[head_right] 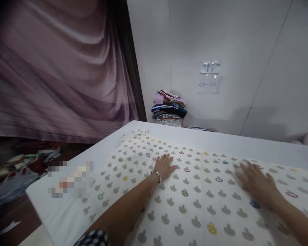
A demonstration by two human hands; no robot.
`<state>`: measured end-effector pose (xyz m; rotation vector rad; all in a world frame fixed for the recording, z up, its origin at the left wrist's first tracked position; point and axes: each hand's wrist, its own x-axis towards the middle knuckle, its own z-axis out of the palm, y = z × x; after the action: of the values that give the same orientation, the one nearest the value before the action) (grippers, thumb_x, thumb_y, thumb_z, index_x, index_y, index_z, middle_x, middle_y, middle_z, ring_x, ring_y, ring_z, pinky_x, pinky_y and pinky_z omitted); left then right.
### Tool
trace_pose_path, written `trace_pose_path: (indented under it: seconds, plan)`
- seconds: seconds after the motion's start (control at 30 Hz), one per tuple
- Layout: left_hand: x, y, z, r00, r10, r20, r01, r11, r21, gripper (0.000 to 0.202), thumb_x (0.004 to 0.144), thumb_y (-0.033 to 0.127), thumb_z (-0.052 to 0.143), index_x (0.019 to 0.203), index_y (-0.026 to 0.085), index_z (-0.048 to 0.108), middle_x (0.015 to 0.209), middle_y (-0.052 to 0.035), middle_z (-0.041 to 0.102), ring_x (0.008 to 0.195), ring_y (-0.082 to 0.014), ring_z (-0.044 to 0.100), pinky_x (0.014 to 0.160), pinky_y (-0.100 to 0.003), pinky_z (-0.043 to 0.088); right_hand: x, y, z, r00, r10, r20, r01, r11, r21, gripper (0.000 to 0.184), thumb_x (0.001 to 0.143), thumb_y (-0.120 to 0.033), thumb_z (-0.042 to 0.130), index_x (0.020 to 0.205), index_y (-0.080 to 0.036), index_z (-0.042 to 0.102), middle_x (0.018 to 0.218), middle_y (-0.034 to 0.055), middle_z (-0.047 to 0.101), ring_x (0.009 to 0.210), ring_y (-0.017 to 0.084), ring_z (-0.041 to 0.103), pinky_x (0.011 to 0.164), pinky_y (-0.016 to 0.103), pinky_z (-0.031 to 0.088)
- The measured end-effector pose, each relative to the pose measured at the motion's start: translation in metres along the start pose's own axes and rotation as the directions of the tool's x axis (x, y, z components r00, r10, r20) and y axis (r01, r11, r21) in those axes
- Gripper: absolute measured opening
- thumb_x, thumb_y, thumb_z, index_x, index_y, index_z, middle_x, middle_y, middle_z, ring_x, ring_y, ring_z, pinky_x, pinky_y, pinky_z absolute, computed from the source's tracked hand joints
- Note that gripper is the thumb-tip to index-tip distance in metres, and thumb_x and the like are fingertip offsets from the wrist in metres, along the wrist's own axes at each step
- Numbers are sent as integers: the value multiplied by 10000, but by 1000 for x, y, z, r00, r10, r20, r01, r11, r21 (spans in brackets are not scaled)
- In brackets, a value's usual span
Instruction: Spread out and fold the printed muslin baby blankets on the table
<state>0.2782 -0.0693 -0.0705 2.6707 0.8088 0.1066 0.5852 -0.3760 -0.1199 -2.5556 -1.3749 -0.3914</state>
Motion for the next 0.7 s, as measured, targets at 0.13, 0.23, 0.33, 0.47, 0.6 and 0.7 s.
trace_pose_path:
  seconds: [0.13,0.23,0.33,0.47,0.6,0.7]
  plan:
    - [13,-4,-11,994,16,108,-11,999,-44,404,877,444,401,1251,337,510,1440,-60,370,1371,-306,185,1071,-590,117,-18,-98,-12,955,-161,251,138,985,107,614,844,-590,230,1383,-343,387,1496,21,246,1381,271,145,1091,576,126]
    - [18,-8,-16,989,56,136,-45,996,-83,288,864,295,454,1105,343,602,1319,-52,497,1319,-276,294,1068,-561,163,-31,-139,-15,921,-233,311,184,967,179,638,868,-632,236,1440,-350,256,1516,-33,132,1388,248,113,1124,515,114]
    - [12,-9,-13,997,38,70,-26,987,-159,277,859,334,474,1102,306,605,1367,-64,455,1331,-274,277,1091,-532,127,-33,-143,-18,923,-227,311,172,965,196,627,878,-633,255,1438,-352,257,1515,-50,100,1388,243,97,1133,499,86]
    - [1,-6,-5,994,-64,-87,32,943,-331,379,864,441,449,1158,245,588,1410,-88,420,1348,-272,271,1124,-470,83,-28,-145,-31,923,-186,336,124,972,197,641,872,-640,278,1425,-318,306,1508,-8,143,1380,265,128,1119,529,112]
    - [-1,-7,-8,956,-209,-205,62,830,-554,461,892,465,371,1195,184,577,1327,-111,514,1261,-241,420,1104,-374,231,-47,-191,-64,938,-238,251,164,945,283,603,873,-595,365,1420,-351,298,1496,13,195,1368,307,152,1086,599,137]
    - [-1,-9,-12,924,-301,-236,53,713,-699,451,892,453,388,1167,161,594,1267,-106,568,1193,-233,490,1059,-344,316,-84,-239,-85,847,-494,197,371,814,447,644,885,-539,427,1446,-379,154,1510,9,124,1376,301,126,1088,606,105]
